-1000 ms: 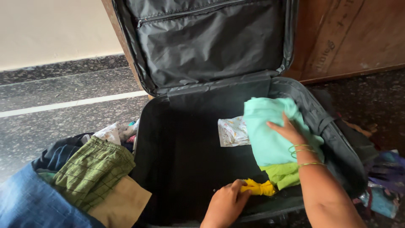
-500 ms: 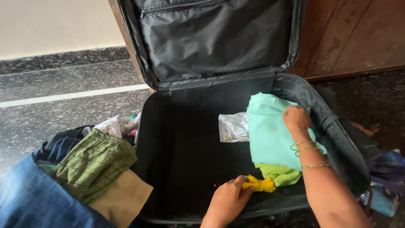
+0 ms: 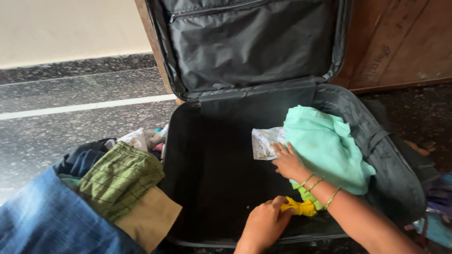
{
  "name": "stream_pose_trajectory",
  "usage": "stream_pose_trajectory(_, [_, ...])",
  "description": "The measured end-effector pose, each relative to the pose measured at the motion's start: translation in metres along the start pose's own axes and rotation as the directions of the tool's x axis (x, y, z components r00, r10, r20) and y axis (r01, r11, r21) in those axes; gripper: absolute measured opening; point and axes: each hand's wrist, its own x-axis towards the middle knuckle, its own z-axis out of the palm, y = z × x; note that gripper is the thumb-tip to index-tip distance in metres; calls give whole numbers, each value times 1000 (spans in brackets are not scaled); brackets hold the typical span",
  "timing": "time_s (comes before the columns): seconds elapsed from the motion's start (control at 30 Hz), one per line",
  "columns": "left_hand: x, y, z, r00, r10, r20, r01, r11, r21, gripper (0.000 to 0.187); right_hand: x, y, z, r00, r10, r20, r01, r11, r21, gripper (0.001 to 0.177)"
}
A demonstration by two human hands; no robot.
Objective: The person folds various clothing items and places them into an open suitcase. They handle shirts, pants, and other garments one by one, arranging them neatly inside the suitcase.
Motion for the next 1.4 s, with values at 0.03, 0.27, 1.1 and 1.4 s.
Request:
stream_pose_trajectory(0.03, [0,-1,1,1000,2,1,-2,1000,-4,28,1,-1,4,1000,10,-6,-10,999,-33,40])
stream_pose_trajectory(0.27, [1,-2,1,1000,-6,25,6,1000,1,29,11,-2,10,993,77,89,-72,996,-62,57])
stream_pose_trajectory(1.1, [0,5,-4,1000,4,0,-4,1000,-19,31,3,-8,-112,616,207,-760,159,912,377,18])
stream_pose_trajectory(1.4, [2,10,-9,998,-51,34,51,999,-9,32,-22,82,-109,361,432,-826,-346,885,312,27])
